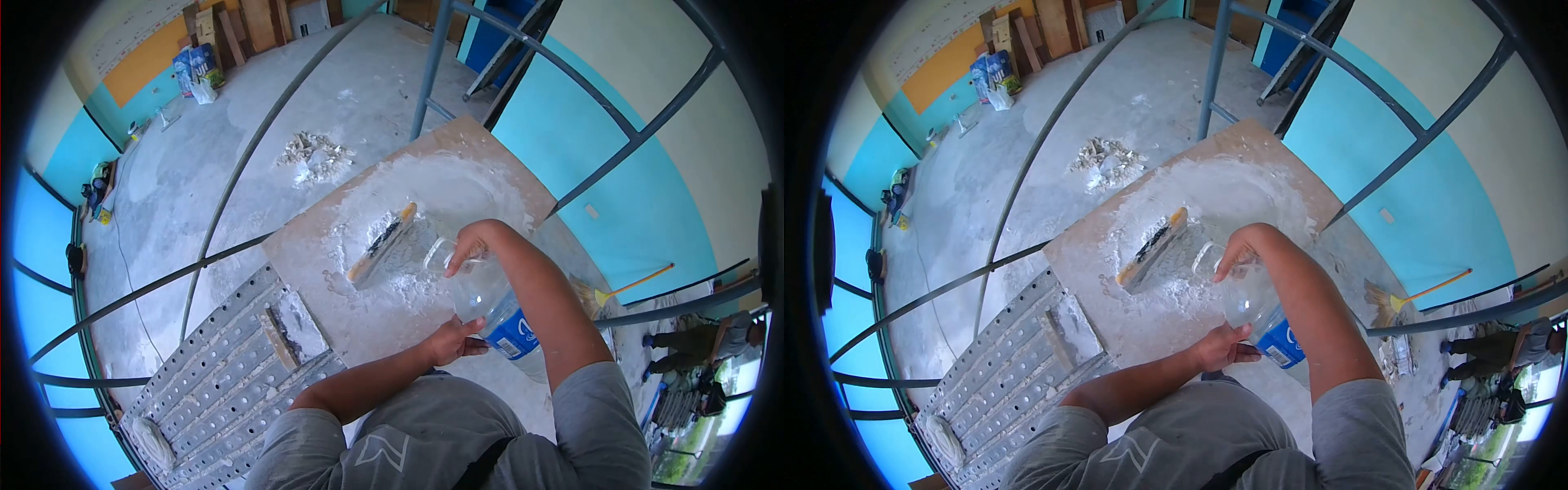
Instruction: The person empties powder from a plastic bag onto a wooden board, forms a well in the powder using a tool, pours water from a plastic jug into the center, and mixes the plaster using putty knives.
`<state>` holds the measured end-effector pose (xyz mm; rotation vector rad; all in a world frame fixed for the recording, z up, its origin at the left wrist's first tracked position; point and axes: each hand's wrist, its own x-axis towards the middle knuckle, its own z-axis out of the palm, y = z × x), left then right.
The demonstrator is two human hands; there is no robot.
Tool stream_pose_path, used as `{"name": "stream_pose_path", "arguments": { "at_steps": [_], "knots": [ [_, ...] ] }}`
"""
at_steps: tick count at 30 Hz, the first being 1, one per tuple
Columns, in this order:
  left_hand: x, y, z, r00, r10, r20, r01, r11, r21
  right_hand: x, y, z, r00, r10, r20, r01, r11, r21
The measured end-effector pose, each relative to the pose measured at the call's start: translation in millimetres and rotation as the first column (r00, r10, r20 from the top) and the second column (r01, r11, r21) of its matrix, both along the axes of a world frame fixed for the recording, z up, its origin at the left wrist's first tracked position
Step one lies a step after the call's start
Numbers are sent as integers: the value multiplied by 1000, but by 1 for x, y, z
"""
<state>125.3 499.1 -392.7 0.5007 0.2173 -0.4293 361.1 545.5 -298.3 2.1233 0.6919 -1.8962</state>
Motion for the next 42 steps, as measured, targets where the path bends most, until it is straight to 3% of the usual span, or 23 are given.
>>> {"name": "stream_pose_path", "arguments": {
  "at_steps": [6,12,15,26,30,33,36,39,41,42],
  "knots": [
    [0,-1,-1,1000,-4,9,4,1000,-29,5,3,-7,1000,7,-30,-9,997,-73],
    [0,0,-1,1000,0,11,0,1000,-28,2,2,-6,1000,-18,13,18,998,-59],
    [-1,0,0,1000,4,16,-4,999,-33,-5,4,1,998,-37,42,36,999,29],
    [-1,2,-2,1000,-6,9,6,1000,-24,-8,6,10,996,2,93,-5,1000,26],
    [-1,5,2,999,31,-22,-29,996,88,-6,2,12,996,-23,89,15,995,94],
    [2,12,11,1000,30,5,-30,966,255,1,-4,24,983,13,185,-65,960,274],
    [19,28,31,998,-30,60,-6,852,524,6,-20,73,970,-88,225,-17,905,425],
    [38,38,67,979,28,204,-183,571,801,10,-55,128,942,-160,295,-101,703,704],
    [52,42,83,923,31,385,-372,341,863,14,-87,151,920,-268,285,-83,577,812],
    [59,45,98,917,-15,400,-377,304,875,19,-102,158,907,-320,274,-80,507,858]
  ]
}}
